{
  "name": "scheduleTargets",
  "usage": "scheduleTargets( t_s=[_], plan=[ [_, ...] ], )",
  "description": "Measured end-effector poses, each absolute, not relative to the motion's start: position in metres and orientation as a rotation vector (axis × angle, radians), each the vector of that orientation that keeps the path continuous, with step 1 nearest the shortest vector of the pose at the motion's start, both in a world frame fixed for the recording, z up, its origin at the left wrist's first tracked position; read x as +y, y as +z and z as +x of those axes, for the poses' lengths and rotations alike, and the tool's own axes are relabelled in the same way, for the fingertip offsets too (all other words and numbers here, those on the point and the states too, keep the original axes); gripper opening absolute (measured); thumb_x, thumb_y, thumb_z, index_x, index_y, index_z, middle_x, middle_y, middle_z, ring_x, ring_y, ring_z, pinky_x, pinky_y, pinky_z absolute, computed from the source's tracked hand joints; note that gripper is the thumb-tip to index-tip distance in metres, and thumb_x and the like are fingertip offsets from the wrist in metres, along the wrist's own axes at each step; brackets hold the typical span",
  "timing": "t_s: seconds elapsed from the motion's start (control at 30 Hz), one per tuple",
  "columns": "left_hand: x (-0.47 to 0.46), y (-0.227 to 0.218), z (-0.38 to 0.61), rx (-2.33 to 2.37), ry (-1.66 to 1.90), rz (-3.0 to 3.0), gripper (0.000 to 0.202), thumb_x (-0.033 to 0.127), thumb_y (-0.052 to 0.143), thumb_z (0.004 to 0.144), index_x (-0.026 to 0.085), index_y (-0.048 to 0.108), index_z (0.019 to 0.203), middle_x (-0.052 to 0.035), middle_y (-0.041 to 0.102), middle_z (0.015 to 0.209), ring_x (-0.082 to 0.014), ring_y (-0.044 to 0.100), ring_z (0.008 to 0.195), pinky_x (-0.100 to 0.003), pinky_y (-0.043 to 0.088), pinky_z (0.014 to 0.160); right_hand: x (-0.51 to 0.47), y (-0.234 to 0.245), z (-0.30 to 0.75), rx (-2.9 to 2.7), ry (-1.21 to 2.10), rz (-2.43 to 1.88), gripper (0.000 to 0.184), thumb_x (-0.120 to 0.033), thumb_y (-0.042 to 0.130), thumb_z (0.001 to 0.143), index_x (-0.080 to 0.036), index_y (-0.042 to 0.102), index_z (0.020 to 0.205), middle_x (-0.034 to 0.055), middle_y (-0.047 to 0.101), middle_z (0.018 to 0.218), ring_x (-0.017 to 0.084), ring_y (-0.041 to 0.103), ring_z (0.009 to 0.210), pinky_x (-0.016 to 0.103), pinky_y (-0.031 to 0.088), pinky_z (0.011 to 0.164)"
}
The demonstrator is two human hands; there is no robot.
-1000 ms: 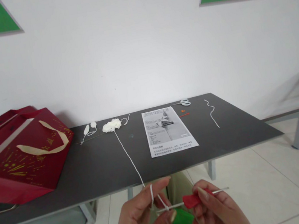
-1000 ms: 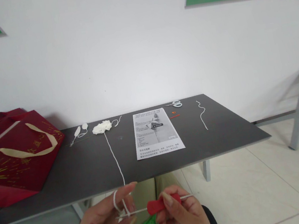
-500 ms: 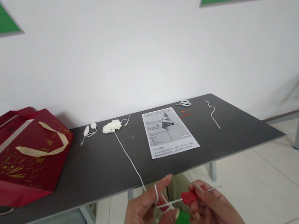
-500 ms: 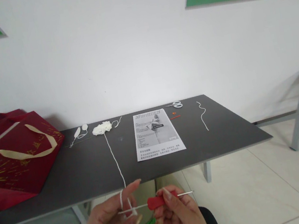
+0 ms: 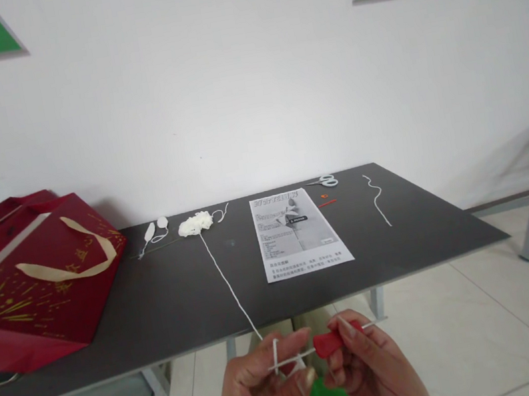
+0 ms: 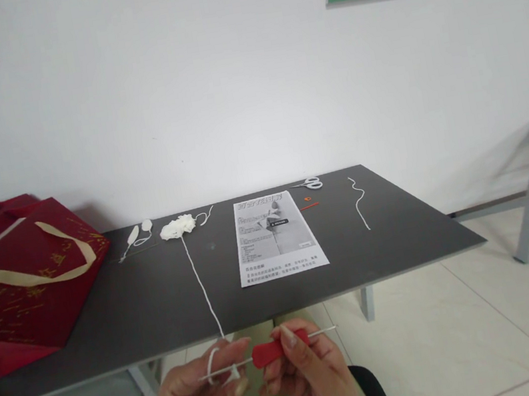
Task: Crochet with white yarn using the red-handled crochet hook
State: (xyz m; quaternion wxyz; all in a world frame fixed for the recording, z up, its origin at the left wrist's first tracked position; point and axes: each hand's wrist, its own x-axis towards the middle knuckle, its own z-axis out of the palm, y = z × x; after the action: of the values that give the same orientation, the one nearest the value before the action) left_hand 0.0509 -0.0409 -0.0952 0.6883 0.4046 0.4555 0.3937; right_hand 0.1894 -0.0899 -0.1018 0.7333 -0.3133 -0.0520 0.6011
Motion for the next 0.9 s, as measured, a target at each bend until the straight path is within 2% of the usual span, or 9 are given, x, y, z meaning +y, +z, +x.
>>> scheduleTargets(
  t_s=[0.1, 0.23, 0.37, 0.53, 0.63, 0.7, 0.8, 0.9],
  plan=[
    [-0.038, -0.092, 0.054, 0.916, 0.87, 0.944, 0.035, 0.044, 0.09, 0.056, 0.028, 0.085, 0.087, -0.0075, 0.08, 0.082, -0.0203, 0.068, 0.076, -0.03, 0.056, 0.074, -0.087, -0.102, 0.191, -0.125, 1.319, -0.677, 0.017, -0.026, 0.086, 0.074, -0.015, 0.074, 0.081, 0.004, 0.076, 0.058, 0.011, 0.068, 0.047, 0.018, 0.056, 0.049],
    [-0.033, -0.083, 0.059, 0.869, 0.867, 0.884, 0.037, 0.037, 0.092, 0.057, 0.032, 0.083, 0.092, 0.0014, 0.066, 0.063, -0.0102, 0.056, 0.06, -0.019, 0.05, 0.061, -0.082, -0.101, 0.189, -0.107, 1.283, -0.68, 0.019, -0.028, 0.087, 0.073, -0.015, 0.075, 0.08, 0.0032, 0.076, 0.059, 0.01, 0.067, 0.049, 0.017, 0.056, 0.051],
    [-0.031, -0.077, 0.061, 0.87, 0.866, 0.859, 0.045, 0.036, 0.092, 0.057, 0.031, 0.081, 0.1, 0.0059, 0.057, 0.058, -0.0046, 0.048, 0.055, -0.012, 0.042, 0.055, -0.082, -0.101, 0.186, -0.078, 1.278, -0.703, 0.023, -0.03, 0.089, 0.069, -0.015, 0.075, 0.079, 0.0025, 0.076, 0.058, 0.008, 0.066, 0.047, 0.015, 0.054, 0.049],
    [-0.032, -0.089, 0.056, 0.879, 0.848, 0.97, 0.039, 0.038, 0.09, 0.06, 0.031, 0.082, 0.098, 0.0017, 0.065, 0.069, -0.0116, 0.059, 0.067, -0.02, 0.051, 0.067, -0.085, -0.106, 0.187, -0.026, 1.346, -0.736, 0.026, -0.031, 0.09, 0.068, -0.014, 0.073, 0.078, 0.0006, 0.073, 0.053, 0.009, 0.065, 0.042, 0.016, 0.054, 0.044],
    [-0.033, -0.095, 0.053, 0.882, 0.878, 1.051, 0.037, 0.042, 0.089, 0.06, 0.033, 0.082, 0.096, -0.0017, 0.073, 0.078, -0.0176, 0.066, 0.081, -0.023, 0.052, 0.075, -0.086, -0.11, 0.188, -0.004, 1.398, -0.762, 0.028, -0.032, 0.09, 0.067, -0.014, 0.072, 0.078, 0.0006, 0.073, 0.053, 0.009, 0.065, 0.042, 0.016, 0.054, 0.043],
    [-0.034, -0.094, 0.052, 0.923, 0.892, 1.088, 0.033, 0.043, 0.088, 0.061, 0.033, 0.083, 0.092, -0.002, 0.074, 0.077, -0.0199, 0.067, 0.086, -0.025, 0.052, 0.079, -0.087, -0.11, 0.188, -0.01, 1.414, -0.79, 0.028, -0.031, 0.09, 0.068, -0.014, 0.071, 0.078, 0.0005, 0.073, 0.054, 0.01, 0.065, 0.041, 0.017, 0.054, 0.043],
    [-0.034, -0.083, 0.052, 0.958, 0.873, 1.102, 0.031, 0.04, 0.088, 0.063, 0.033, 0.083, 0.092, 0.0003, 0.072, 0.072, -0.0175, 0.066, 0.076, -0.026, 0.052, 0.078, -0.089, -0.11, 0.189, -0.043, 1.413, -0.796, 0.027, -0.031, 0.089, 0.069, -0.014, 0.069, 0.077, -0.0007, 0.071, 0.052, 0.01, 0.064, 0.041, 0.018, 0.054, 0.042],
    [-0.032, -0.072, 0.052, 0.93, 0.814, 0.969, 0.035, 0.036, 0.091, 0.057, 0.033, 0.083, 0.091, 0.0023, 0.069, 0.071, -0.0142, 0.063, 0.068, -0.025, 0.053, 0.073, -0.09, -0.107, 0.19, -0.055, 1.397, -0.778, 0.027, -0.031, 0.088, 0.07, -0.013, 0.07, 0.079, 0.0004, 0.072, 0.053, 0.011, 0.064, 0.042, 0.019, 0.055, 0.043]
  ],
)
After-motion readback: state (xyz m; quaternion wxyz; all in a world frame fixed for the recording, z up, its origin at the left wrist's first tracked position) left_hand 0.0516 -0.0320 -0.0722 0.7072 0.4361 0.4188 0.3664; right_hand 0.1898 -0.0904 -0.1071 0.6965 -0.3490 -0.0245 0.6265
